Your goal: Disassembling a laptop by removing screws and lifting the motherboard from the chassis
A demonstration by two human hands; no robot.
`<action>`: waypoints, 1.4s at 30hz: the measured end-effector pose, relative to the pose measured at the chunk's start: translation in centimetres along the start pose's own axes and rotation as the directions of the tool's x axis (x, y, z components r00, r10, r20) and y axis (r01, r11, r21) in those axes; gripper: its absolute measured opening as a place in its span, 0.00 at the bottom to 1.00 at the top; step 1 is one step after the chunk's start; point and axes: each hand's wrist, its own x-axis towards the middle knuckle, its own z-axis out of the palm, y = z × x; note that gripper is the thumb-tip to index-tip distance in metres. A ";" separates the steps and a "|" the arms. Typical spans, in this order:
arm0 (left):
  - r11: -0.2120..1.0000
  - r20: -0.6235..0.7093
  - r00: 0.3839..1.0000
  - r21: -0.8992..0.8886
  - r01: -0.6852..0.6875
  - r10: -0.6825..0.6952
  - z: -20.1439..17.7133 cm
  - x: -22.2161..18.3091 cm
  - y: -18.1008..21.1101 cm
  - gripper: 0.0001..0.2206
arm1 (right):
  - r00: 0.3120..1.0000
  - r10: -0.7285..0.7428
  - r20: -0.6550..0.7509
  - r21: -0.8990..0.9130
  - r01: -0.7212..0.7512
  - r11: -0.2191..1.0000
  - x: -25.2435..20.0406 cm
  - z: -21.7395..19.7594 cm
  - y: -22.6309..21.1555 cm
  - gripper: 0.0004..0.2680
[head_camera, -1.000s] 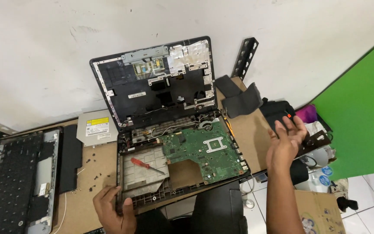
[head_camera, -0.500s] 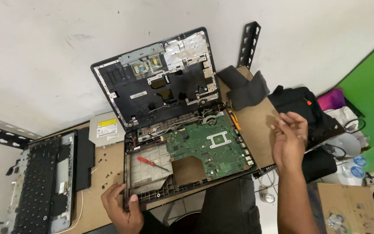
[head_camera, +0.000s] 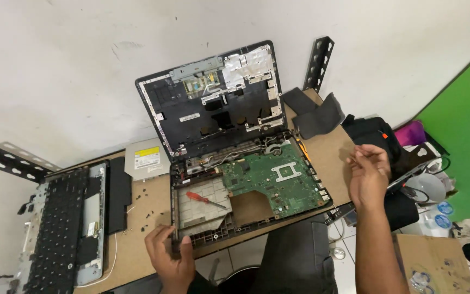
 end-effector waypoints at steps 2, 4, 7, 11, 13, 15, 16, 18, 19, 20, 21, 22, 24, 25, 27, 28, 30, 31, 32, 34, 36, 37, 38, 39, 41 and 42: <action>1.000 0.002 1.000 -0.002 0.029 -0.029 0.0 0.1 -0.4 0.18 | 0.999 -0.034 -0.005 0.025 0.034 0.999 0.5 -0.4 0.8 0.06; 0.997 0.013 0.997 0.000 0.072 -0.072 -0.4 0.2 -0.3 0.19 | 0.998 -0.058 -0.012 0.037 0.059 0.998 0.5 -0.5 1.2 0.06; 0.997 -0.021 0.999 -0.063 -0.051 0.050 -0.6 0.5 0.2 0.15 | 0.999 -0.052 0.007 -0.032 0.052 0.998 0.4 -0.4 1.1 0.06; 0.996 0.004 0.998 -0.067 -0.055 0.055 -0.8 0.5 -0.5 0.16 | 0.999 -0.048 0.010 0.020 0.048 0.999 0.4 -0.1 1.0 0.06; 0.996 0.005 0.998 -0.065 -0.062 0.063 -1.1 0.1 -0.6 0.16 | 0.999 -0.050 0.012 0.000 0.050 0.999 0.2 -0.2 0.9 0.06; 0.996 0.039 0.999 -0.085 -0.012 0.016 -0.8 0.0 -1.0 0.17 | 0.999 -0.041 0.009 -0.007 0.041 0.999 0.5 -0.1 1.1 0.06; 0.995 0.042 0.999 -0.095 -0.013 0.017 -0.9 0.2 -0.7 0.17 | 0.999 -0.049 0.005 -0.011 0.049 0.999 0.3 0.1 0.9 0.06; 0.995 0.017 0.998 -0.075 -0.066 0.068 -1.1 0.7 -0.2 0.16 | 0.998 -0.056 0.012 -0.070 0.056 0.996 0.1 0.4 0.7 0.06; 0.994 0.020 0.997 -0.082 -0.073 0.075 -1.1 0.5 0.0 0.16 | 0.998 -0.063 0.005 -0.068 0.064 0.996 0.0 0.2 0.6 0.06; 0.995 0.015 0.998 -0.080 -0.055 0.057 -1.2 0.6 0.3 0.16 | 0.999 -0.054 0.003 -0.084 0.054 0.995 -0.1 0.2 0.5 0.06; 0.996 0.010 0.999 -0.077 -0.038 0.038 -1.2 0.7 0.5 0.16 | 0.999 -0.044 0.000 -0.099 0.044 0.994 -0.1 0.3 0.4 0.05; 0.996 0.020 0.999 -0.081 -0.043 0.044 -1.2 0.8 0.7 0.16 | 0.999 -0.047 -0.012 -0.098 0.045 0.994 0.3 0.0 0.8 0.05; 0.997 -0.026 0.998 -0.046 -0.063 0.061 -1.1 0.7 1.0 0.15 | 0.997 -0.079 -0.012 -0.068 0.078 0.995 1.1 -0.7 1.8 0.05; 0.997 -0.016 0.998 -0.046 -0.064 0.064 -1.1 0.8 1.1 0.15 | 0.997 -0.077 -0.023 -0.070 0.075 0.995 1.0 -0.9 1.8 0.05; 0.998 0.014 0.999 -0.041 -0.044 0.045 -1.3 0.8 1.2 0.16 | 0.996 -0.086 0.005 -0.098 0.086 0.991 1.1 -0.7 1.9 0.05; 0.998 0.014 0.999 -0.039 -0.040 0.041 -1.2 0.9 0.9 0.16 | 0.997 -0.083 0.007 -0.101 0.083 0.991 1.2 -0.7 1.9 0.05; 0.995 0.003 0.995 -0.012 -0.097 0.097 -1.0 0.8 0.4 0.16 | 0.997 -0.080 0.012 -0.108 0.081 0.991 1.1 -0.7 2.0 0.06; 0.996 0.007 0.996 -0.007 -0.090 0.091 -1.0 0.6 0.4 0.16 | 0.997 -0.073 0.012 -0.112 0.074 0.991 0.9 -0.6 1.9 0.06; 0.998 0.010 0.998 -0.025 -0.064 0.064 -1.0 0.6 0.3 0.16 | 0.997 -0.073 0.018 -0.131 0.075 0.989 0.8 -0.4 1.6 0.06; 0.998 0.020 0.999 -0.043 -0.037 0.038 -1.1 0.8 0.7 0.16 | 0.997 -0.070 0.020 -0.151 0.072 0.986 0.5 -0.1 1.3 0.06; 0.994 0.013 0.994 -0.011 -0.106 0.106 -1.2 1.2 1.6 0.16 | 0.996 -0.077 0.049 -0.170 0.084 0.982 0.3 0.2 0.9 0.06; 0.994 0.020 0.994 -0.012 -0.105 0.105 -1.1 1.1 1.7 0.16 | 0.996 -0.075 0.043 -0.174 0.081 0.981 0.3 0.1 0.9 0.06; 0.995 0.013 0.995 0.006 -0.100 0.100 -1.1 1.1 1.7 0.16 | 0.995 -0.080 0.058 -0.189 0.090 0.978 0.3 0.1 0.8 0.06; 0.995 0.005 0.995 0.024 -0.096 0.096 -1.1 1.1 1.7 0.15 | 0.994 -0.085 0.073 -0.203 0.098 0.974 0.2 0.1 0.8 0.06; 0.994 0.003 0.995 0.037 -0.101 0.101 -0.9 1.0 1.4 0.15 | 0.994 -0.090 0.067 -0.197 0.102 0.975 0.6 -0.2 1.4 0.06; 0.993 -0.003 0.994 0.050 -0.105 0.106 -0.8 0.9 1.3 0.16 | 0.993 -0.097 0.065 -0.189 0.107 0.976 0.8 -0.4 1.7 0.06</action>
